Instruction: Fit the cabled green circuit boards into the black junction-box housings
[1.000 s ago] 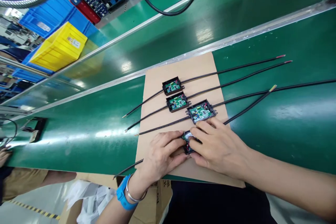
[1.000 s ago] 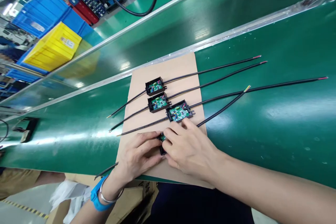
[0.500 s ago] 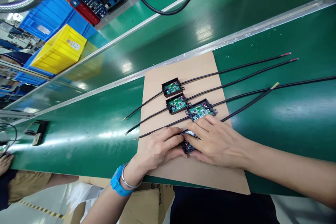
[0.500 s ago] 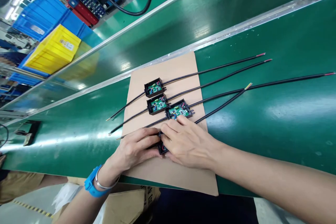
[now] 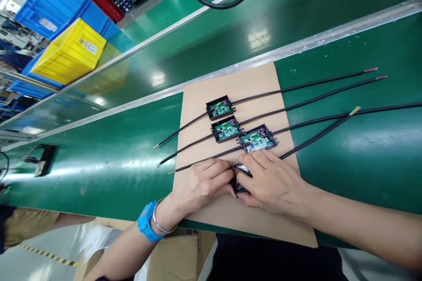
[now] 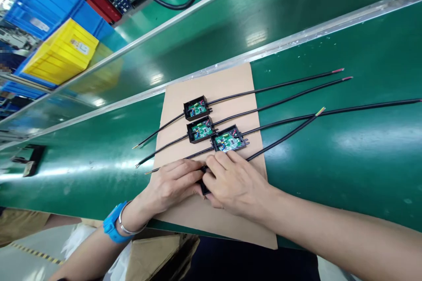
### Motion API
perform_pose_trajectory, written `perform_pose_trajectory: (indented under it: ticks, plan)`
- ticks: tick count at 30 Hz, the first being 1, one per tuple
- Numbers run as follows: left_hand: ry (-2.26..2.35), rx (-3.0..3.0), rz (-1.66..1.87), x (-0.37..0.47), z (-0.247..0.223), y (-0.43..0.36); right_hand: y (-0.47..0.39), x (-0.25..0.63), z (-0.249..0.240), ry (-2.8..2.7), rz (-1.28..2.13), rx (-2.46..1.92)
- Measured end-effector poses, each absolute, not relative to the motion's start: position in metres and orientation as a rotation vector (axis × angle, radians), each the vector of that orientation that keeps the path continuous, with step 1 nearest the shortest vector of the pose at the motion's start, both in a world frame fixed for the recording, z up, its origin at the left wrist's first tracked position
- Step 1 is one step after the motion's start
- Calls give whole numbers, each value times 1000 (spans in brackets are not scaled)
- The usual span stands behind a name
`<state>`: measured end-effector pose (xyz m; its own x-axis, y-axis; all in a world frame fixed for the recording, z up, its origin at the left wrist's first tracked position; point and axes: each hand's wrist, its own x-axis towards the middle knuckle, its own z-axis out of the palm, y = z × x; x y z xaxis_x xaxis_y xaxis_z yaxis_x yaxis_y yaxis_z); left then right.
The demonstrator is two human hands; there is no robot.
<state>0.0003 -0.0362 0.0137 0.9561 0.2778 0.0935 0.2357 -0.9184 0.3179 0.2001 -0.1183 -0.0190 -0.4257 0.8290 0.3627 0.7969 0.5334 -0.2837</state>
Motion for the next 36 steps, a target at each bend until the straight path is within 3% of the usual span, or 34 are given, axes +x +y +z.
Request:
perform_pose_trajectory:
  ticks: [6,18,24,32,36]
  plan:
    - [558,2714,298,-17,10,-42,-130,222,-11,-2254,366,-1302]
    - [818,2517,538,-13,-7,-68,-138,174,-3,-2422,84,-1302]
    - [890,2500,433,-14,-6,-73,-141,205,3,-2267,275,-1371]
    - [842,2473,458,-9,-3,-81,-152,256,-12,-2287,206,-1440]
    - [866,2151,440,-2,26,-91,-169,266,11,-2167,78,-1463]
